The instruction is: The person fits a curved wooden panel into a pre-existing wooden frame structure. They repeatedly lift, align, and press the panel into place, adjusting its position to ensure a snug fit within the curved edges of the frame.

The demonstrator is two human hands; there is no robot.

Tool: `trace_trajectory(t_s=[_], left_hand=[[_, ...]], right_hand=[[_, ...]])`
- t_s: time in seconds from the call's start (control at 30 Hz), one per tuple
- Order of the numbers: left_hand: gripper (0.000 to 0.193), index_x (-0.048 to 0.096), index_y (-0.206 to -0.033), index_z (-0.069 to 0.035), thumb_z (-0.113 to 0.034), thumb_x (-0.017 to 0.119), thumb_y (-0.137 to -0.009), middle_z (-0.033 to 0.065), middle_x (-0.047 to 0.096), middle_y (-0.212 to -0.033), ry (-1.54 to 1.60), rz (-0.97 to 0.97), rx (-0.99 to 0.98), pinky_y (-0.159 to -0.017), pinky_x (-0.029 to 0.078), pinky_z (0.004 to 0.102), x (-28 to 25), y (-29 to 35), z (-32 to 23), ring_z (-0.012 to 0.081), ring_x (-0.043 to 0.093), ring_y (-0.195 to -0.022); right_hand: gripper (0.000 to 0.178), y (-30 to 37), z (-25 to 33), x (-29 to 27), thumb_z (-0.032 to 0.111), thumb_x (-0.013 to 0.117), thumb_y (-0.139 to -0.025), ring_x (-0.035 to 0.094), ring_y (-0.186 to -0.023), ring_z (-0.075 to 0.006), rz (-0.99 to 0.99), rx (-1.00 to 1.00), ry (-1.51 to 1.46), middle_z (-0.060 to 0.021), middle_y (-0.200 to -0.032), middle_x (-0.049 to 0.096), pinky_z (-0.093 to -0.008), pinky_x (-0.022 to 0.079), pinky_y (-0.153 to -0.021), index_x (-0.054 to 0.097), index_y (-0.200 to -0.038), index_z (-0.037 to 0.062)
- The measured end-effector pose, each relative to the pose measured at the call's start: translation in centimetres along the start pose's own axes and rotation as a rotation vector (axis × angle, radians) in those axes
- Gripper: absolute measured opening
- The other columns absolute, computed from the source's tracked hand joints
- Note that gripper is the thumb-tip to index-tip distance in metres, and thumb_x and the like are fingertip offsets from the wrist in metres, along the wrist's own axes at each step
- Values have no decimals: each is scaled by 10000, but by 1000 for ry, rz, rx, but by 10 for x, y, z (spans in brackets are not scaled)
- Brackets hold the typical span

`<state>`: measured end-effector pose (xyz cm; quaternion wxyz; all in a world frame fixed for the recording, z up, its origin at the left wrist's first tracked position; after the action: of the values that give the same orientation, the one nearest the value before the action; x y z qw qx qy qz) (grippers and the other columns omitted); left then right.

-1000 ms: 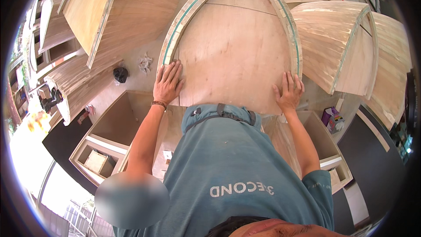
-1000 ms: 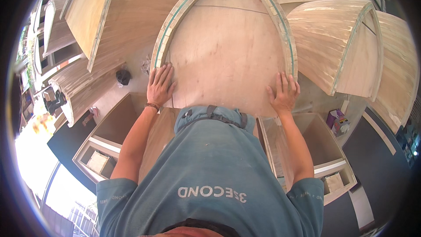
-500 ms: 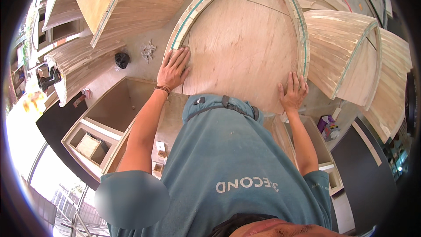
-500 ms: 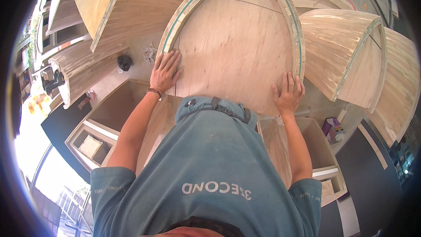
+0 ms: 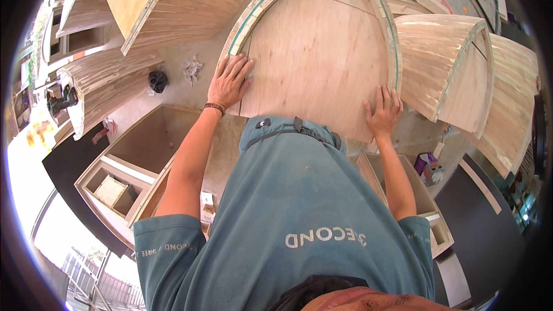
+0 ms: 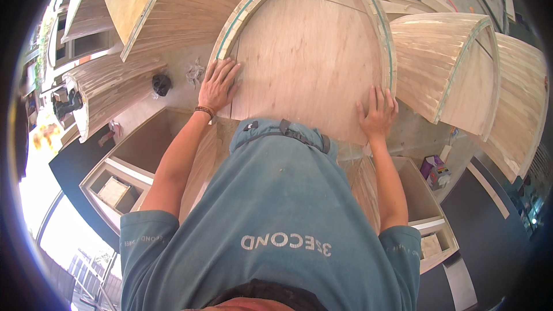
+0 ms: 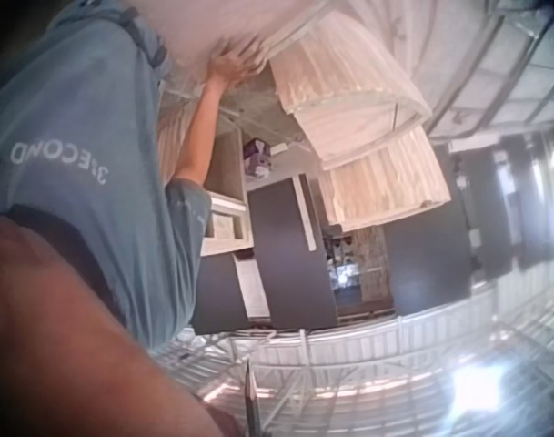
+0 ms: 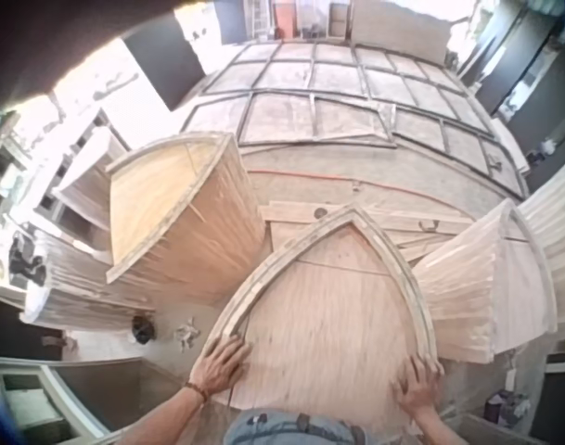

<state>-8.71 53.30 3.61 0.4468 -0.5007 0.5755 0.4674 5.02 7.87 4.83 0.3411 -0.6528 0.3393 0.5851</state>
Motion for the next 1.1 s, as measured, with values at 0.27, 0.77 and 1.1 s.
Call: trace_trajectory(t_s=[0.27,0.77,1.1], left_hand=[[415,595,-1319,-141,-280,633,-930,41,553,-1390,59,-125,21,-1213,279,437,-2,-5,-5,200,446,-1371],[263,675,-1151,-70,-157,679,-903,74,663,-1047,332,-623,-314,-874,491,401,-4,39,-56,269,620,-991],[493,721,-1014,31,-449,609,-987,84,730,-878,1309,-45,-1224,-654,505,283,72,151,-71,151,646,-743]], right_hand=[[587,3,-4,8,455,646,-900,382,-1373,-267,-38,5,13,-29,-1389,547,-478,296,-1137,575,-1384,131],[301,46,37,25,284,709,-896,620,-1095,-279,-281,462,-385,-90,-1097,702,-428,437,-1003,730,-1119,82],[453,172,80,57,326,680,-962,663,-873,-198,98,1480,-1475,-121,-1041,692,-336,534,-739,640,-1225,-41]])
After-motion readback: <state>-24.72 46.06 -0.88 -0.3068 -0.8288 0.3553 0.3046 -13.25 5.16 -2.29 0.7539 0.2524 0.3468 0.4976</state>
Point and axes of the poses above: each hand's wrist, its own y-axis away from the middle knuckle, its own x-axis out of the palm, z = x × y, the point moved 1 cm from there along -y, towards the middle knuckle
